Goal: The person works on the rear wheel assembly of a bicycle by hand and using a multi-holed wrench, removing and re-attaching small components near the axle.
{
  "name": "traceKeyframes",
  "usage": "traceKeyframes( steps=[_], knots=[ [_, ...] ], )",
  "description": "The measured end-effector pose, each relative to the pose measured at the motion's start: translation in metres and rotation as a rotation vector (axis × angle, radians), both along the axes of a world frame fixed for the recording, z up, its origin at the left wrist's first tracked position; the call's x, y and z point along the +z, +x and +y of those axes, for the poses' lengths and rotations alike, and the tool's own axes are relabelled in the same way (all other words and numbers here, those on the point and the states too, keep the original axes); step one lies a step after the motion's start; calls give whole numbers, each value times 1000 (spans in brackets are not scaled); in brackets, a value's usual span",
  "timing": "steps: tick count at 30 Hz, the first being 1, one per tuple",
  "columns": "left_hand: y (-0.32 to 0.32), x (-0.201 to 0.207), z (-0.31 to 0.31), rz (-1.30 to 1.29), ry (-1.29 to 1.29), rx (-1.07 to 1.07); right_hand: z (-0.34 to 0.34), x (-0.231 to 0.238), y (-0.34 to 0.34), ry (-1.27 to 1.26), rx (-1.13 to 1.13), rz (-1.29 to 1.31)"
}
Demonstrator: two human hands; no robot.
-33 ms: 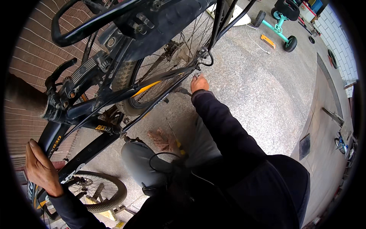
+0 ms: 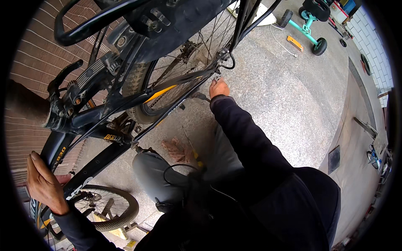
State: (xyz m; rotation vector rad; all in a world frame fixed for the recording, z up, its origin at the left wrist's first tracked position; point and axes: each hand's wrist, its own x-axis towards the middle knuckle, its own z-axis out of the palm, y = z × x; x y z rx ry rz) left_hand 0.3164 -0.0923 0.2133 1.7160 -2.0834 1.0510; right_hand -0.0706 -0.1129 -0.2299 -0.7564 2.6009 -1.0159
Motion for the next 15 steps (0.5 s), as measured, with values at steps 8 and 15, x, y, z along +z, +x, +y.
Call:
traceKeyframes(
  steps=[8, 15],
  knots=[
    [8, 3, 11, 24, 37, 53, 9, 3, -74, -18, 405, 479],
    [16, -1, 4, 28, -32, 8, 0, 44, -121, -14, 571, 941]
  ],
)
